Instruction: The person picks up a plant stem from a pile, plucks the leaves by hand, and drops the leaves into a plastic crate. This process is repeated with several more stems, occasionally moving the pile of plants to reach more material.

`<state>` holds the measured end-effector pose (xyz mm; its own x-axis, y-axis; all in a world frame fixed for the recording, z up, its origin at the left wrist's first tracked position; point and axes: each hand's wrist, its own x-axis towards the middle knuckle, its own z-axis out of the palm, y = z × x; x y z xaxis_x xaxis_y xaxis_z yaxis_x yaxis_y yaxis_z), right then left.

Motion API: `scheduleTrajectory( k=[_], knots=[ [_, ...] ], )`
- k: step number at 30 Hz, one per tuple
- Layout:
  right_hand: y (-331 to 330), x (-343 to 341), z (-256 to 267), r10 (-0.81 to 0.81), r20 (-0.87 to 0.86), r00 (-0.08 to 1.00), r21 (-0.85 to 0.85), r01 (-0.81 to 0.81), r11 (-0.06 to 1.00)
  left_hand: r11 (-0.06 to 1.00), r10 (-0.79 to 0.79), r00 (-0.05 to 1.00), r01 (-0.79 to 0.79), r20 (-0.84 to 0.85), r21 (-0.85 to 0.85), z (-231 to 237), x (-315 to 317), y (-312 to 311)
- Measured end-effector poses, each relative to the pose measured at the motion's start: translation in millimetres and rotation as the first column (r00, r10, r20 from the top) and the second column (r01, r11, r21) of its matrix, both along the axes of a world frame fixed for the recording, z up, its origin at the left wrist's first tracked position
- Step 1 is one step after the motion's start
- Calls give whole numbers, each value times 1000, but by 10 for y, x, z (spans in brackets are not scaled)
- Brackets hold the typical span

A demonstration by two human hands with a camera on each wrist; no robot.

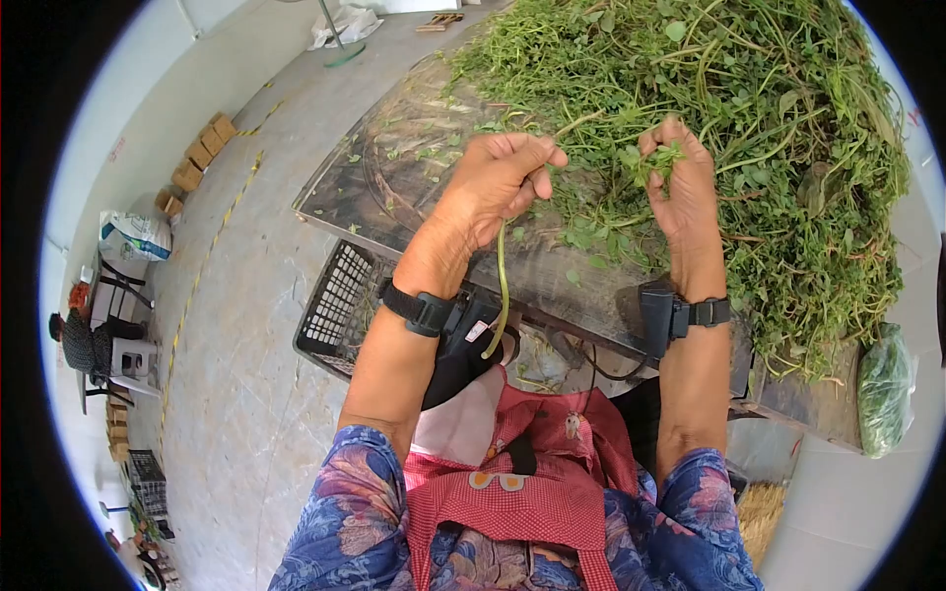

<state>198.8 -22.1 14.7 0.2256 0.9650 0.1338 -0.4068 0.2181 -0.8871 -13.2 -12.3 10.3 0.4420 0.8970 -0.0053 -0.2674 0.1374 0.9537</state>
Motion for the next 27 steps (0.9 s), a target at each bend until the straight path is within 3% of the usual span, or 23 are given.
scheduleTrajectory(
  k=[2,3,5,6,8,9,11,16,18,19,21,22,23,25,27],
  knots=[
    [2,-28,-24,-73,155,985,124,54,991,1000,19,999,-18,-51,23,4,32,-26],
    [-15,-23,0,-72,156,985,124,53,991,998,43,994,-39,-101,45,3,42,-29],
    [-60,-8,55,-187,443,877,127,145,981,997,54,991,-48,-120,55,-20,60,-28],
    [-24,-13,10,-186,442,878,125,145,981,996,61,989,-52,-137,66,-27,67,-27],
    [68,-45,-95,-276,696,663,360,11,933,996,62,987,-52,-150,65,-25,78,-28],
    [73,-55,-122,-276,695,664,357,15,934,996,64,985,-54,-161,64,-26,83,-34],
    [73,-71,-162,-121,751,649,202,-51,978,997,58,986,-48,-157,68,-29,91,-33],
    [120,-39,-239,-127,773,622,206,-56,977,996,48,991,-38,-126,81,12,86,-71],
    [118,-45,-238,-233,730,643,209,114,971,982,135,974,-107,-182,155,57,76,-114],
    [117,-8,-208,-230,731,642,208,112,972,982,136,974,-109,-182,153,105,11,-116],
    [92,150,-94,-210,323,923,-79,247,966,890,342,929,-274,-139,364,225,-294,-108],
    [60,227,-79,-132,170,977,-38,141,989,860,420,899,-349,-127,372,287,-478,-104],
    [68,302,-90,-127,171,977,-39,136,990,825,494,862,-422,-116,377,317,-682,-106],
    [93,379,-127,143,-214,966,49,-135,990,746,597,798,-518,-78,418,311,-1087,-160],
    [31,271,-67,136,-302,944,51,-127,991,687,692,713,-601,-116,407,199,-1505,-259]
  ],
)
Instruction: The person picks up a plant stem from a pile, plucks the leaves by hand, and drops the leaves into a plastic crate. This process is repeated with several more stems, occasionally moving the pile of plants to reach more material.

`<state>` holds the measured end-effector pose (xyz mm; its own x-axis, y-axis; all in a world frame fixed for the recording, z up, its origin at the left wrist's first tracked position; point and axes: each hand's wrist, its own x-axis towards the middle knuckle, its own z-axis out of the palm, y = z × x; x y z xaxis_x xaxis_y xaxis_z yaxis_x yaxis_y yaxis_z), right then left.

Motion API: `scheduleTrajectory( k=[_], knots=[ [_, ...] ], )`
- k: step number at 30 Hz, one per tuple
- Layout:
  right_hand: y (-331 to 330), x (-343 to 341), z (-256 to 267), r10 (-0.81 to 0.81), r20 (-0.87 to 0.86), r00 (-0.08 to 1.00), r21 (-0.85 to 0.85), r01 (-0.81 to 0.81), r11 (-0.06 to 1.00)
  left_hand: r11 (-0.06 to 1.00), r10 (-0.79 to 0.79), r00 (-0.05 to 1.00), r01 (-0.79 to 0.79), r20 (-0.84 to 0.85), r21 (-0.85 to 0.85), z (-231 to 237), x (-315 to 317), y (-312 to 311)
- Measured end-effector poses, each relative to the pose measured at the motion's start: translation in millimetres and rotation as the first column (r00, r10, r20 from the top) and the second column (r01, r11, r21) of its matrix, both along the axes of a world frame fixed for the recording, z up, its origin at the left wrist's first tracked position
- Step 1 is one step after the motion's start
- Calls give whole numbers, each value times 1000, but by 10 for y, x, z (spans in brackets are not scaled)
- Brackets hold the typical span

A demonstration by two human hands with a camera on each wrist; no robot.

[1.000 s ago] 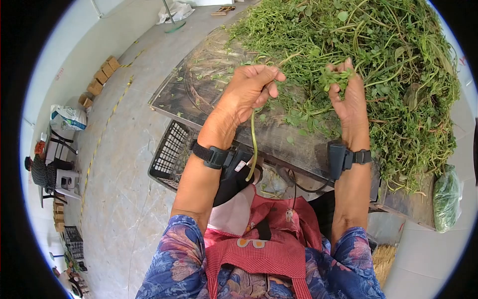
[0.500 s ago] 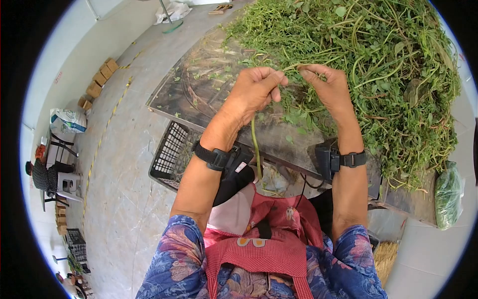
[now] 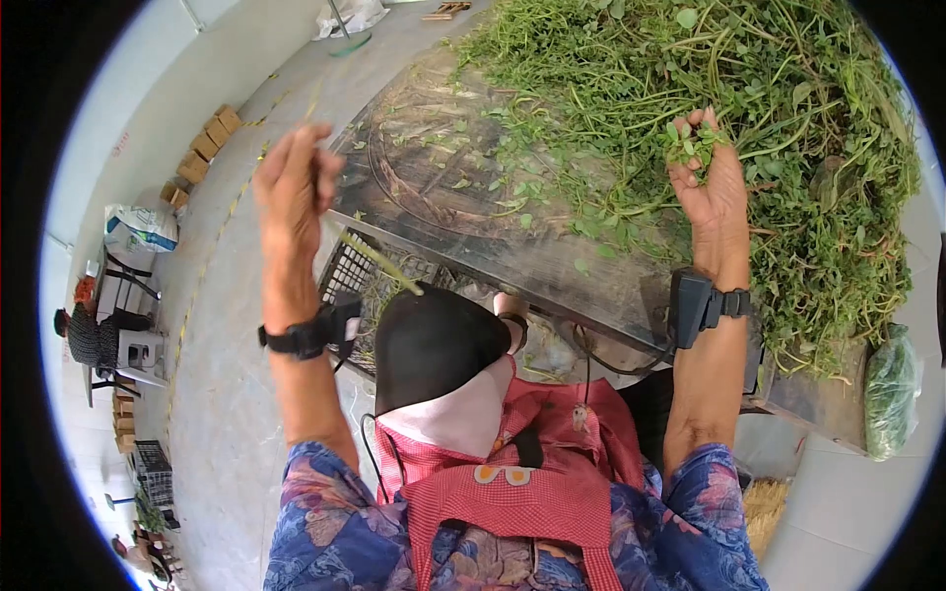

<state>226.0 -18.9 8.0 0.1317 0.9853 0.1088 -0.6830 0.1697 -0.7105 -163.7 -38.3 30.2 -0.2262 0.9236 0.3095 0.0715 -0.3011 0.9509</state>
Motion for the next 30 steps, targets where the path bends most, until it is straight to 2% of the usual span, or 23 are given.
scheduleTrajectory(
  k=[2,8,9,10,11,12,13,15,16,17,19,23,25,26,28,29,30],
  knots=[
    [17,-10,14,7,-4,1000,-8,-7,1000,992,119,993,-118,19,-51,-267,-366,-65],
    [-12,70,62,-66,-3,998,72,66,995,905,189,981,-193,-48,-380,-1447,-1121,-342],
    [-14,93,32,-68,-1,998,73,68,995,860,211,956,-282,-205,-426,-1670,-1229,-330],
    [-5,114,0,-39,-50,998,123,45,991,861,212,956,-281,-203,-425,-1682,-1212,-369],
    [14,133,-5,-10,-98,995,179,27,983,865,314,806,-461,-502,-199,-1674,-1153,-372],
    [30,157,0,-16,-98,995,186,34,982,835,426,553,-545,-716,76,-1563,-1000,-358],
    [25,184,-11,-12,-135,991,194,39,980,850,455,560,-504,-692,151,-1391,-911,-331],
    [10,206,-9,30,-196,980,214,13,977,876,454,630,-445,-630,187,-766,-417,-263],
    [3,195,0,33,-196,980,220,11,976,903,427,683,-352,-593,244,-632,-250,-127],
    [-8,172,10,16,-209,978,204,27,979,916,393,731,-257,-558,309,-514,-86,33],
    [-13,111,34,-50,-219,975,158,86,984,959,216,787,-61,-578,275,-320,368,356],
    [20,142,-14,-26,-137,990,134,44,990,977,-80,562,210,-823,48,-238,1318,799],
    [5,121,-20,-32,-130,991,118,48,992,964,-21,446,246,-895,100,-528,1685,1012],
    [4,112,-23,-37,-124,992,100,50,994,963,-19,448,250,-894,105,-568,1799,1019],
    [8,90,-31,-21,-108,994,100,32,995,965,-75,247,263,-966,-8,-643,1948,1030],
    [-6,65,-19,-19,-107,994,51,24,998,971,-163,173,204,-971,-126,-563,1985,1017],
    [-25,48,-23,-17,-109,994,0,17,1000,970,-164,165,207,-973,-129,-559,1976,998]
  ],
)
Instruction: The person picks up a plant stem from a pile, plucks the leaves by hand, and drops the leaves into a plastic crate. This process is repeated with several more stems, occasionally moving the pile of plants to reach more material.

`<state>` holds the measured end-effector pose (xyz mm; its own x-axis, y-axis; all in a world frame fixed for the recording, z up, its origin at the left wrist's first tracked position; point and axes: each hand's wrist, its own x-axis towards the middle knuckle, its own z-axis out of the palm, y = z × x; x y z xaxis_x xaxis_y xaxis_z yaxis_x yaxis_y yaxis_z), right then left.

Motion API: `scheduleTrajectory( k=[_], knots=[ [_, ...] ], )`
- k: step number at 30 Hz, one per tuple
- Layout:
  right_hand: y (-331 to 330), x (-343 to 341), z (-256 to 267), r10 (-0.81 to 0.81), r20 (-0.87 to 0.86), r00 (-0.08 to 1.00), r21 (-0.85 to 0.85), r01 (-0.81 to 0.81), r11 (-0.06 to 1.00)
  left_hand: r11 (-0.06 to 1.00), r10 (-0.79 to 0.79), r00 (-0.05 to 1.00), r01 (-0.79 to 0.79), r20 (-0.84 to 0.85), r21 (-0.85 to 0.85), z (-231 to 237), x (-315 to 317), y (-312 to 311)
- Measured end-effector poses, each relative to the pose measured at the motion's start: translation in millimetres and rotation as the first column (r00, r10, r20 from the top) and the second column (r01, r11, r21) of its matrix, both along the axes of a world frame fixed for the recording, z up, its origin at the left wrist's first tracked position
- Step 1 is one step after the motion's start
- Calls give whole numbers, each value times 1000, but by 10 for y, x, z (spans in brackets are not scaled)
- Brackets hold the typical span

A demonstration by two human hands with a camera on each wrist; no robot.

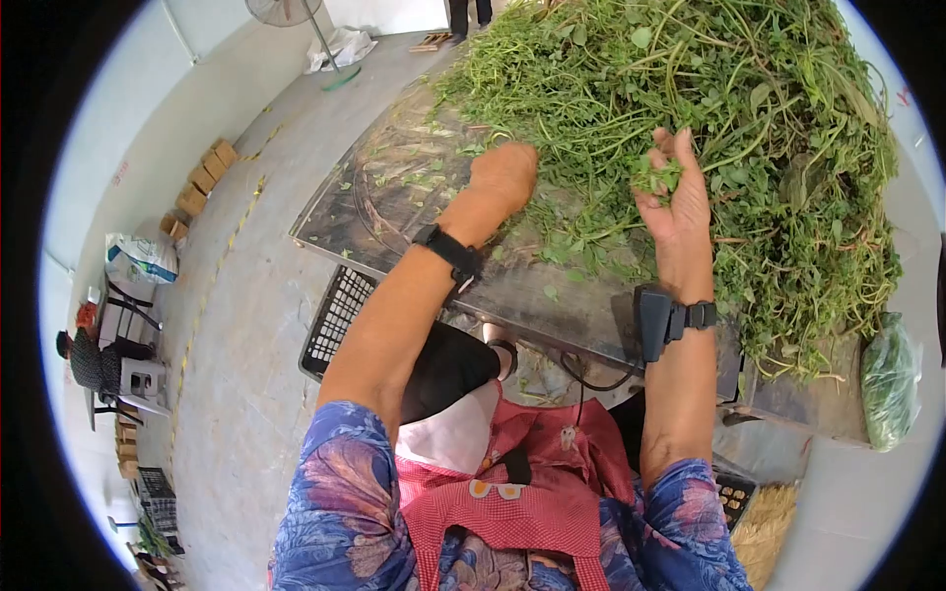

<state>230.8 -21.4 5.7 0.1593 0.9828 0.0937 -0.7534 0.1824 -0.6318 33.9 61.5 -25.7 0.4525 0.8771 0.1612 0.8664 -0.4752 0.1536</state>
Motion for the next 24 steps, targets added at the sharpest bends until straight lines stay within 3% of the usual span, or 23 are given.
scheduleTrajectory(
  k=[2,3,5,6,8,9,11,17,19,21,23,24],
  knots=[
    [9,-44,-33,22,-4,1000,-18,-22,1000,999,-17,999,18,-34,28,47,-84,-70],
    [0,-110,-4,-22,167,986,-107,40,993,999,-19,999,21,-40,33,86,-138,-107],
    [5,-185,-24,-41,422,906,-164,121,979,953,33,898,103,438,-285,176,-232,-217],
    [17,-221,-54,-43,422,906,-160,122,980,954,31,898,104,438,-281,212,-235,-292],
    [41,-298,-84,-95,636,766,-102,205,973,832,285,527,278,800,-480,261,-230,-438],
    [38,-322,-93,-99,667,739,-60,186,981,835,283,522,278,804,-475,265,-232,-484],
    [1,-340,-48,-87,671,736,-64,175,982,785,337,368,397,867,-474,269,-234,-544],
    [-17,-409,-60,-22,701,713,-73,102,992,700,413,298,501,860,-510,223,-212,-619],
    [-31,-415,-52,34,757,652,-63,21,998,705,401,307,499,863,-504,196,-206,-615],
    [-23,-458,-74,-25,749,662,-6,45,999,711,388,315,496,866,-499,137,-198,-605],
    [21,-465,-110,-86,737,670,53,70,996,966,80,510,172,857,-193,89,-177,-597],
    [67,-458,-142,-247,793,557,205,138,969,966,82,510,172,856,-195,99,-184,-599]
  ],
)
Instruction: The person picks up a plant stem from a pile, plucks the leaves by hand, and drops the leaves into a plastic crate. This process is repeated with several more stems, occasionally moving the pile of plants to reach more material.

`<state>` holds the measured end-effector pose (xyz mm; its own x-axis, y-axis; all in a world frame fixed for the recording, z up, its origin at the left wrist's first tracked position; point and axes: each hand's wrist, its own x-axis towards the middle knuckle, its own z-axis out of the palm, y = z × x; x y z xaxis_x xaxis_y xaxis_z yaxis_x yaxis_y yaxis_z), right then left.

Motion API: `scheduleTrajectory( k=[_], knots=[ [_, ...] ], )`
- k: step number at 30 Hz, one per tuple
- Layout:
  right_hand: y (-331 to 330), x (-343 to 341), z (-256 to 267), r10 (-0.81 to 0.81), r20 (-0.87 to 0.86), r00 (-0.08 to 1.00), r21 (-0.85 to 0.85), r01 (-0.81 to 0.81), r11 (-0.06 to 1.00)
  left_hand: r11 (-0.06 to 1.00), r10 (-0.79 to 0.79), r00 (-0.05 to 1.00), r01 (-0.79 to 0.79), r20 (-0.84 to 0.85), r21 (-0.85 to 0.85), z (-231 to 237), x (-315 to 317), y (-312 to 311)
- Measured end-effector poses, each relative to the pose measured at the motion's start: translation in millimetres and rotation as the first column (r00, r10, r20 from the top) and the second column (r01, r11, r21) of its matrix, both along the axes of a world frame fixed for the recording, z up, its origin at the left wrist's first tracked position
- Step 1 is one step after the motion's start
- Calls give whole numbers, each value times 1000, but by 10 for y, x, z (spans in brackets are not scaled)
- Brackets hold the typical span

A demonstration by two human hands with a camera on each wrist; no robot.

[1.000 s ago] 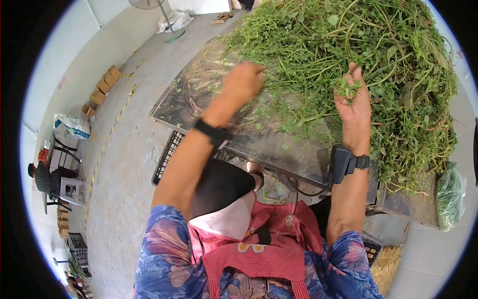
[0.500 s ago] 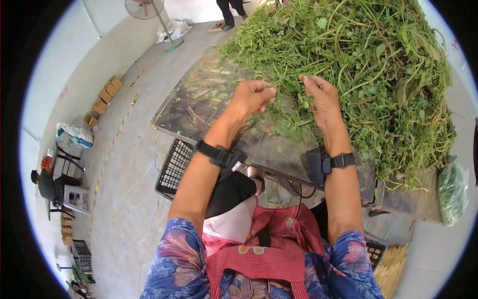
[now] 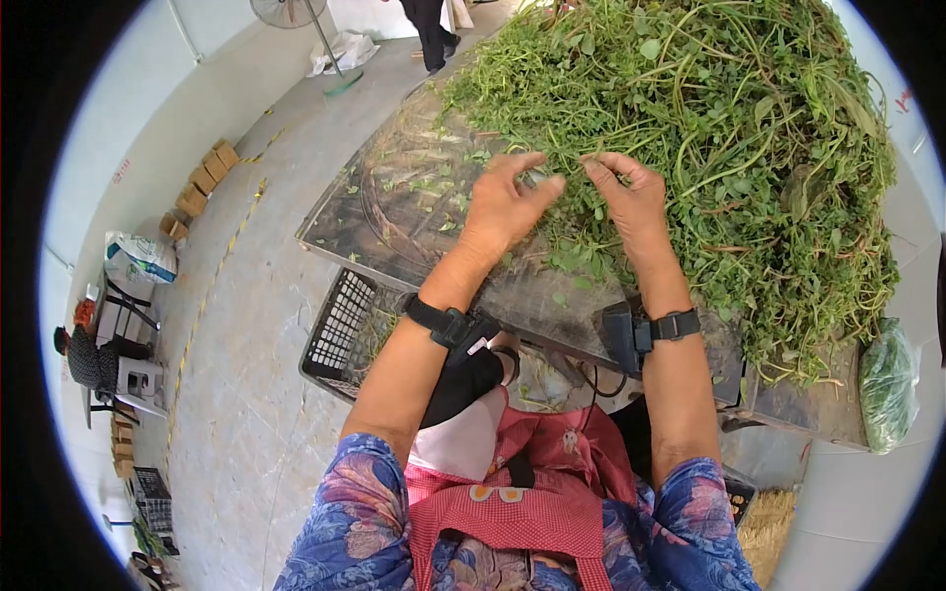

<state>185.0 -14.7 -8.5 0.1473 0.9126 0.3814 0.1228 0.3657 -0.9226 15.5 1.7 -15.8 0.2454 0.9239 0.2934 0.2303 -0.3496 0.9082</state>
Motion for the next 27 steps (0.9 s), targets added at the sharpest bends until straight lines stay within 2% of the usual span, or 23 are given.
scheduleTrajectory(
  k=[1,2,3,4,5,6,8,9,11,13,17,19,20,21,22,23,26,27],
  knots=[
    [28,5,-32,-94,121,988,145,76,987,999,17,995,-14,94,-29,18,-16,3],
    [20,-15,-33,-93,120,988,143,75,987,998,37,982,-26,186,-59,76,-29,-16],
    [2,-48,-24,-143,154,978,217,108,970,998,37,982,-26,186,-60,158,-37,-63],
    [-13,-76,-15,-194,184,964,291,135,947,953,-17,964,96,267,-286,254,-47,-128],
    [-24,-96,-12,-191,186,964,290,132,948,845,-48,933,228,357,-483,296,-57,-162],
    [-36,-118,-13,-210,224,952,311,135,941,845,-43,932,226,359,-485,271,-64,-144],
    [-43,-162,-31,-226,262,938,330,133,934,683,-103,827,463,553,-565,187,-70,-75],
    [-39,-179,-45,-194,272,942,323,100,941,683,-102,827,462,553,-565,154,-78,-59],
    [-51,-207,-46,-162,282,946,315,68,947,742,-163,722,539,672,-399,103,-88,-33],
    [-87,-236,-21,-154,443,883,249,44,968,766,-112,733,494,671,-412,24,-100,4],
    [-107,-284,-21,-93,486,869,203,-9,979,809,-33,713,431,700,-400,-9,-149,36],
    [-66,-300,-78,-19,326,945,228,-59,972,831,-17,738,385,675,-401,4,-159,24],
    [-59,-291,-71,-19,326,945,227,-59,972,852,0,760,340,650,-398,17,-162,17],
    [-57,-270,-58,12,275,961,156,-57,986,852,1,760,339,649,-399,24,-165,15],
    [-59,-250,-44,40,221,974,83,-59,995,889,-2,820,264,572,-375,30,-165,13],
    [-63,-233,-23,41,221,974,81,-60,995,920,2,872,190,490,-342,41,-160,5],
    [-49,-185,-8,8,205,979,105,-31,994,952,12,918,111,397,-286,68,-132,-47],
    [-23,-175,-33,20,171,985,56,-30,998,951,13,918,111,397,-288,57,-122,-49]
  ],
)
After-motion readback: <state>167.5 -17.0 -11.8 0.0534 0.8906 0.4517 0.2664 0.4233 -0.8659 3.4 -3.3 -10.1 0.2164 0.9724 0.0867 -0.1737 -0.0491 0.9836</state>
